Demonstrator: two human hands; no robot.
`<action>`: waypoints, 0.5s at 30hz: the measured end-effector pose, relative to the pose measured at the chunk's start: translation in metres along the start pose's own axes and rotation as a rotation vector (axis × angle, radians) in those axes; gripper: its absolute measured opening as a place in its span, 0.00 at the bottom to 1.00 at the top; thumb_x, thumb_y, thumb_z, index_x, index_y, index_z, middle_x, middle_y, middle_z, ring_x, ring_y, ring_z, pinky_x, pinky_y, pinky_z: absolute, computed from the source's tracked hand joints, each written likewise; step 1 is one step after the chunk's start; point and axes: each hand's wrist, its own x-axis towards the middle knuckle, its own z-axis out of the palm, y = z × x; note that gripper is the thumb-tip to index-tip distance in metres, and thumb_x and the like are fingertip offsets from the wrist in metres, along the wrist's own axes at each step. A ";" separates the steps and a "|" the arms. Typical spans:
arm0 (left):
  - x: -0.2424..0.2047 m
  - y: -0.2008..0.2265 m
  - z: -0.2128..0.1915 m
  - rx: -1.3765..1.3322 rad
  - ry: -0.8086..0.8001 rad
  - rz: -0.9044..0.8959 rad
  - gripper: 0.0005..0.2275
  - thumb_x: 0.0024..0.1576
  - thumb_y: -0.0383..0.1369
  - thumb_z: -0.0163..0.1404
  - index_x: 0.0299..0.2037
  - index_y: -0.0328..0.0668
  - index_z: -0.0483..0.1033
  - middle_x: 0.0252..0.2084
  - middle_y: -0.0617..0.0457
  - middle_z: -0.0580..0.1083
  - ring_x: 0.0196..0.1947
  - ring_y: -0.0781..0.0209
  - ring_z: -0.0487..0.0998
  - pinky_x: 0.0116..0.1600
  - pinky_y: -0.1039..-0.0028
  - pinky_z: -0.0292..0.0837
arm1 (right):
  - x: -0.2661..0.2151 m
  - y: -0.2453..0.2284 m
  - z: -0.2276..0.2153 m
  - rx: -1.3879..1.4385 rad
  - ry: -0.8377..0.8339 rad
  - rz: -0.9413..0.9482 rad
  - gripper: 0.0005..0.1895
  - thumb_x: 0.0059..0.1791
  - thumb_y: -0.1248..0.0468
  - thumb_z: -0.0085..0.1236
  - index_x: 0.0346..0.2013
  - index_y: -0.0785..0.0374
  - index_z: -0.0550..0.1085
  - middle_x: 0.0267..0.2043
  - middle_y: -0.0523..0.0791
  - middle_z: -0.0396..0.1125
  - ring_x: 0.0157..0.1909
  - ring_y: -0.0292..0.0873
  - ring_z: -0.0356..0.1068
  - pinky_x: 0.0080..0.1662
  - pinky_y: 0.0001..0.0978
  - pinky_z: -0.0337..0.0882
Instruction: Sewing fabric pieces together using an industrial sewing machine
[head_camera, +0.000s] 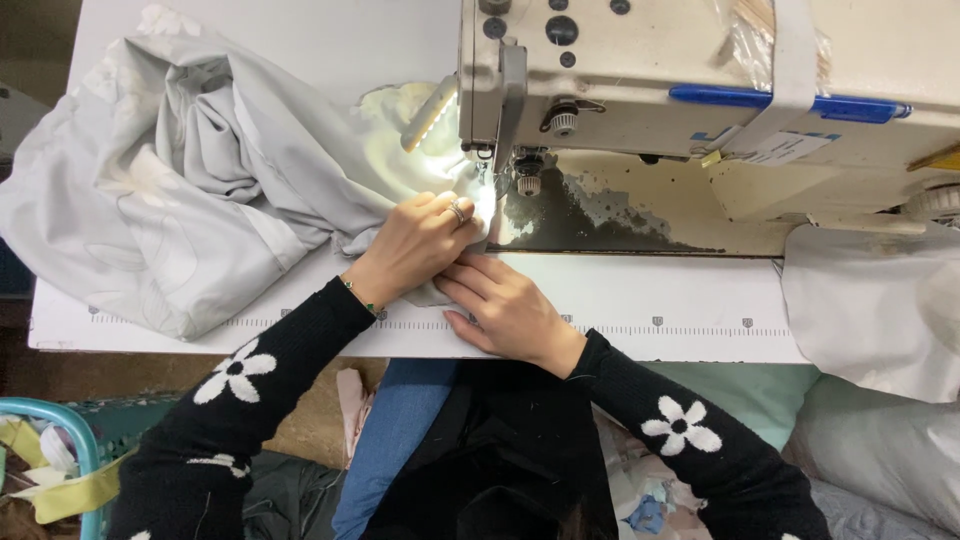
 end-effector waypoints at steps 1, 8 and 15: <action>-0.001 -0.001 0.001 -0.035 0.007 -0.005 0.09 0.64 0.28 0.46 0.30 0.47 0.73 0.32 0.55 0.66 0.29 0.58 0.68 0.33 0.73 0.62 | 0.000 0.001 0.000 0.004 0.005 -0.002 0.15 0.53 0.57 0.52 0.47 0.64 0.77 0.48 0.51 0.72 0.55 0.54 0.71 0.56 0.42 0.73; -0.004 -0.001 0.005 -0.158 0.050 -0.039 0.08 0.63 0.28 0.48 0.30 0.47 0.74 0.30 0.57 0.65 0.28 0.58 0.68 0.33 0.72 0.63 | -0.001 0.002 0.000 0.052 0.022 0.001 0.13 0.52 0.59 0.53 0.46 0.63 0.77 0.46 0.49 0.72 0.54 0.53 0.72 0.54 0.41 0.74; -0.002 0.002 -0.002 -0.209 0.039 -0.053 0.09 0.62 0.28 0.49 0.28 0.46 0.72 0.29 0.57 0.66 0.28 0.59 0.70 0.33 0.73 0.65 | 0.000 0.006 -0.009 0.151 0.017 0.038 0.09 0.52 0.61 0.55 0.41 0.61 0.78 0.43 0.48 0.73 0.50 0.52 0.74 0.50 0.40 0.75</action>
